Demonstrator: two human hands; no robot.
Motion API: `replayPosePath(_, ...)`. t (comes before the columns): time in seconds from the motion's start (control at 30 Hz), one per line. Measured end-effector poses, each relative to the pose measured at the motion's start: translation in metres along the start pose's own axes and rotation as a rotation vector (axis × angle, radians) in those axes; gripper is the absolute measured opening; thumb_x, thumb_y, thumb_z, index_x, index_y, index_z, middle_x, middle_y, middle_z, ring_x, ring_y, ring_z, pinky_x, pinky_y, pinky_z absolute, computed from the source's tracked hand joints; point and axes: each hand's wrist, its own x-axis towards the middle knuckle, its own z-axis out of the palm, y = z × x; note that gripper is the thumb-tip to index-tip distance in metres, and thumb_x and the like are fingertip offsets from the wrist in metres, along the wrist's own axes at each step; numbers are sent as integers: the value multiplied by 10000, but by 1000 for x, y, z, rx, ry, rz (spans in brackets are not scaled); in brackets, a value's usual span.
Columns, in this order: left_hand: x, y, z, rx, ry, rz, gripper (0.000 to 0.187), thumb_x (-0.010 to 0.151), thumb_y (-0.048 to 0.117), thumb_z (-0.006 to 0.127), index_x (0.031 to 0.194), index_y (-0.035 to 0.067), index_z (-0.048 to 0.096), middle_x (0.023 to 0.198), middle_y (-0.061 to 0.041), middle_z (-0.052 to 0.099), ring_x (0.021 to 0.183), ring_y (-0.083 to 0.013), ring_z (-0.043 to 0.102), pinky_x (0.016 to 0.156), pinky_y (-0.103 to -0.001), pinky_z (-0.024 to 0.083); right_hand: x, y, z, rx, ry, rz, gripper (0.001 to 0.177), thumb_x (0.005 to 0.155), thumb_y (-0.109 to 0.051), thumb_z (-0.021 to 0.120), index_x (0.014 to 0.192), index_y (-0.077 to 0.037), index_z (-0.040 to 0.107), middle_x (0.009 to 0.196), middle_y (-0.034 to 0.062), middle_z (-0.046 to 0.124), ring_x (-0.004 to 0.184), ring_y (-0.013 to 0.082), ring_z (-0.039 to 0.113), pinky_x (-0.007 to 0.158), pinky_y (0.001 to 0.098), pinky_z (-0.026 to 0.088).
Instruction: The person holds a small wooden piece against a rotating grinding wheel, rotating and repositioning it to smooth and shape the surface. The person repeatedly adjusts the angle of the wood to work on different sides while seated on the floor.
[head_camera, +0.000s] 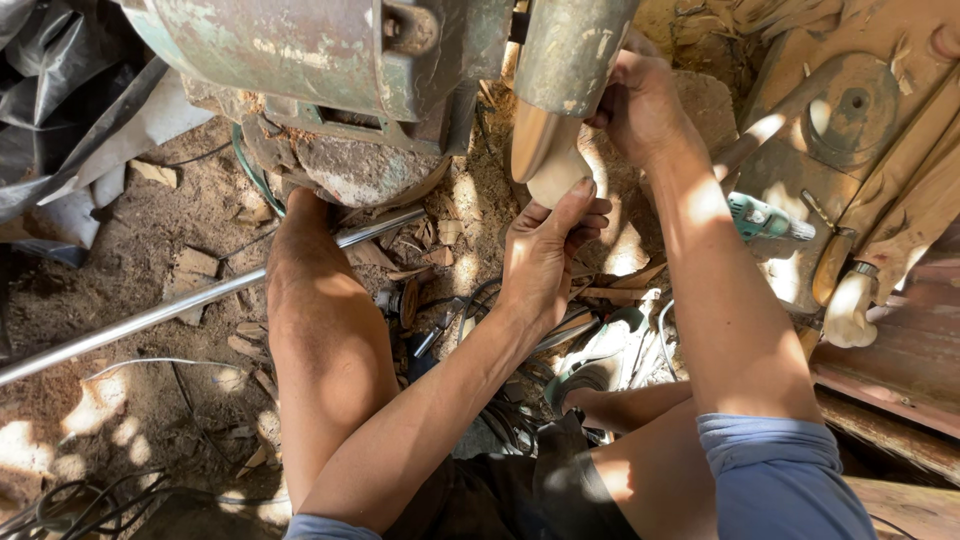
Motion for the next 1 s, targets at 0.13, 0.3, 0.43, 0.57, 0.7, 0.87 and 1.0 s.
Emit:
replayPosePath(0.13,-4,-1,2,-42,3,-35,316,880,284,819,1039,46,686,925,-89,763,803,-118,690,820,-287,552,4,13,-1,138,-63,24,88,840,-133,586,913,-147,632,761,-46,554,612,91,479,505,266,388)
replayPosePath(0.3,-6,-3,1,-49,-19,-37,301,895,265,818,1035,29,695,928,-99,762,809,-128,698,843,-280,562,8,22,-2,151,-55,80,187,804,-116,586,975,-109,660,801,-29,593,657,106,529,544,279,438)
replayPosePath(0.43,-4,-1,1,-42,5,-50,275,881,260,814,1014,49,697,926,-97,766,798,-129,694,820,-289,557,6,21,0,151,-10,85,233,813,-125,583,1031,-134,666,792,-34,585,660,100,527,518,272,410)
replayPosePath(0.57,3,0,0,-20,10,-19,266,883,257,808,1022,51,712,919,-96,766,804,-127,688,800,-288,545,1,17,-3,188,44,24,179,859,-154,571,1009,-121,663,810,-9,590,671,120,498,535,283,362)
replayPosePath(0.7,8,4,-5,-37,-34,14,218,915,171,806,1060,42,706,961,-85,757,838,-141,677,821,-306,545,-23,8,-12,180,157,-51,50,847,-163,589,869,-117,588,793,36,607,740,172,547,637,317,422)
replayPosePath(0.87,-6,6,-2,20,-184,-38,342,910,87,767,1227,83,638,1104,-35,717,1017,-126,671,955,-291,557,-123,-20,-20,463,564,17,234,708,-152,692,929,-93,643,935,66,633,912,207,621,768,358,511)
replayPosePath(1.0,-35,3,0,74,-295,-64,435,942,109,732,1361,87,620,1193,-40,703,1084,-133,652,961,-287,545,-214,-9,29,405,618,-48,357,794,-153,782,1092,-32,628,1112,129,665,1113,293,658,931,366,566)
